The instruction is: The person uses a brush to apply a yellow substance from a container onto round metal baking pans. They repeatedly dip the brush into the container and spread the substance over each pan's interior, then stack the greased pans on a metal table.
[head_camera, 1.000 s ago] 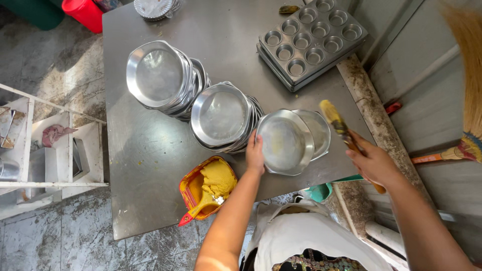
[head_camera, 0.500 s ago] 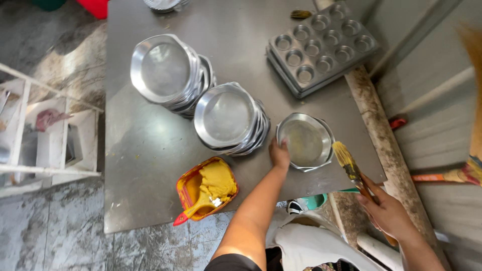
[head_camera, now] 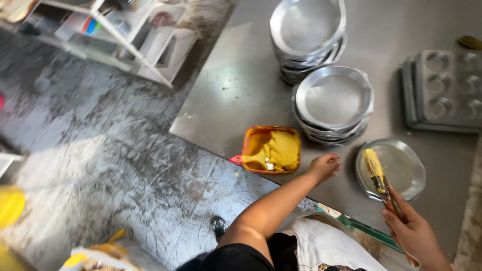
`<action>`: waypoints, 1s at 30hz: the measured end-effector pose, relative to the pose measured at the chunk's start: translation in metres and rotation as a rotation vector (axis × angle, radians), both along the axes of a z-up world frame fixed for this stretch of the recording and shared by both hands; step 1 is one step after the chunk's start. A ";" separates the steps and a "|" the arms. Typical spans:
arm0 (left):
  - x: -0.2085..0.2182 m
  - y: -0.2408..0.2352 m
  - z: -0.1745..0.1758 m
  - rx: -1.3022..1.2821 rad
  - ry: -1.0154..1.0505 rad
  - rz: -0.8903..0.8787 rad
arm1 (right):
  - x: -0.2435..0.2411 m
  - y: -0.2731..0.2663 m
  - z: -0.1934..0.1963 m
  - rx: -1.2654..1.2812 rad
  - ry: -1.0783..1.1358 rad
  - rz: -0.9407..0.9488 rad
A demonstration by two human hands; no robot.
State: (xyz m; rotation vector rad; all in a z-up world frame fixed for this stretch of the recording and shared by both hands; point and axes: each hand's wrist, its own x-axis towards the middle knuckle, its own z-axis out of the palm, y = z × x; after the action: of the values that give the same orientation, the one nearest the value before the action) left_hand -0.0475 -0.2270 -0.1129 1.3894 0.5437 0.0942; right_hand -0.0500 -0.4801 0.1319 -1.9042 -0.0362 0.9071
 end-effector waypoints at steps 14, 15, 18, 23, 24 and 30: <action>-0.094 0.179 0.085 -0.150 -0.165 0.521 | 0.001 0.119 -0.029 -0.432 -0.434 0.668; -0.094 0.185 0.089 -0.141 -0.175 0.523 | 0.001 0.127 -0.030 -0.470 -0.444 0.721; -0.085 0.195 0.101 -0.112 -0.174 0.499 | -0.004 0.154 -0.033 -0.563 -0.488 0.859; -0.059 0.197 0.114 -0.041 -0.150 0.439 | -0.014 0.204 -0.053 -0.537 -0.693 0.957; -0.053 0.196 0.114 -0.024 -0.138 0.426 | -0.019 0.214 -0.061 -0.550 -0.721 0.965; -0.001 0.188 0.113 0.388 -0.027 0.400 | -0.040 0.242 -0.119 -0.636 -0.877 1.162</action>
State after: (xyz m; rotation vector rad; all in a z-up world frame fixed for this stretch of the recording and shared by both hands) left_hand -0.0489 -0.0390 -0.0001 1.6327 0.8056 0.5656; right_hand -0.0896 -0.2379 0.0133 -2.7499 -1.6812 0.7113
